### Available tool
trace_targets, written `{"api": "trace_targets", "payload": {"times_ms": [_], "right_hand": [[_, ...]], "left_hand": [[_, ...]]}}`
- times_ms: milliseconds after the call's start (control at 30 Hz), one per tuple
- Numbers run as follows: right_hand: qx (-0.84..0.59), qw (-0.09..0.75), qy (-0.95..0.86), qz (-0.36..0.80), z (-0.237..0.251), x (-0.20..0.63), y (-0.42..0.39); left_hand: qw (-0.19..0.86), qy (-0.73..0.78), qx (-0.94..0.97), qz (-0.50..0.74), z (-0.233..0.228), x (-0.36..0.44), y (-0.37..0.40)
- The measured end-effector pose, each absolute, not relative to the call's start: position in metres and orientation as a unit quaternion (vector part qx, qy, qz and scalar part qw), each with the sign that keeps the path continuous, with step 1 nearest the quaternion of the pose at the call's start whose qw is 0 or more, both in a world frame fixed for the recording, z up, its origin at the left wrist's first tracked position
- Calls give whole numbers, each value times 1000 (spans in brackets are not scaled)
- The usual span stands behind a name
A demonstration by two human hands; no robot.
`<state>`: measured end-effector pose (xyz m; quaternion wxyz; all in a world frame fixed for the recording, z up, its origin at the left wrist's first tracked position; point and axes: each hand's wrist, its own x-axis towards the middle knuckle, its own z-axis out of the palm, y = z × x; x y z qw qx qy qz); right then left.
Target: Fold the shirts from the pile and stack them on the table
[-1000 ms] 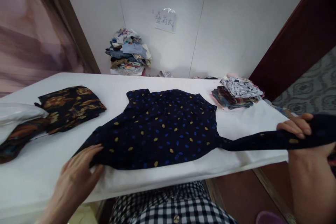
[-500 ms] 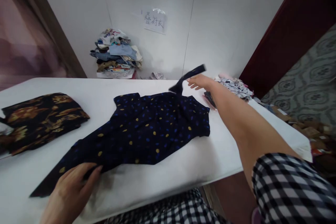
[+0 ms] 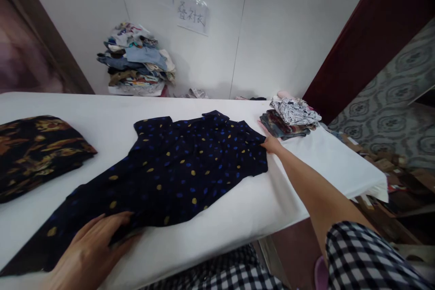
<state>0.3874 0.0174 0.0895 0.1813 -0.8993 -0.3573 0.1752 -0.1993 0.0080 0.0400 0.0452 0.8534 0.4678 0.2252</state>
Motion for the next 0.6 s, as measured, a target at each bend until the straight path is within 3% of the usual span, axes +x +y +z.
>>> {"api": "trace_targets", "payload": {"times_ms": [167, 400, 600], "right_hand": [[-909, 182, -367, 80, 101, 413, -1], [-910, 173, -376, 36, 94, 401, -43], [-822, 204, -512, 145, 96, 331, -22]], "left_hand": [[24, 441, 870, 221, 54, -204, 2], [55, 474, 866, 148, 60, -201, -12], [10, 420, 882, 213, 57, -205, -13]]}}
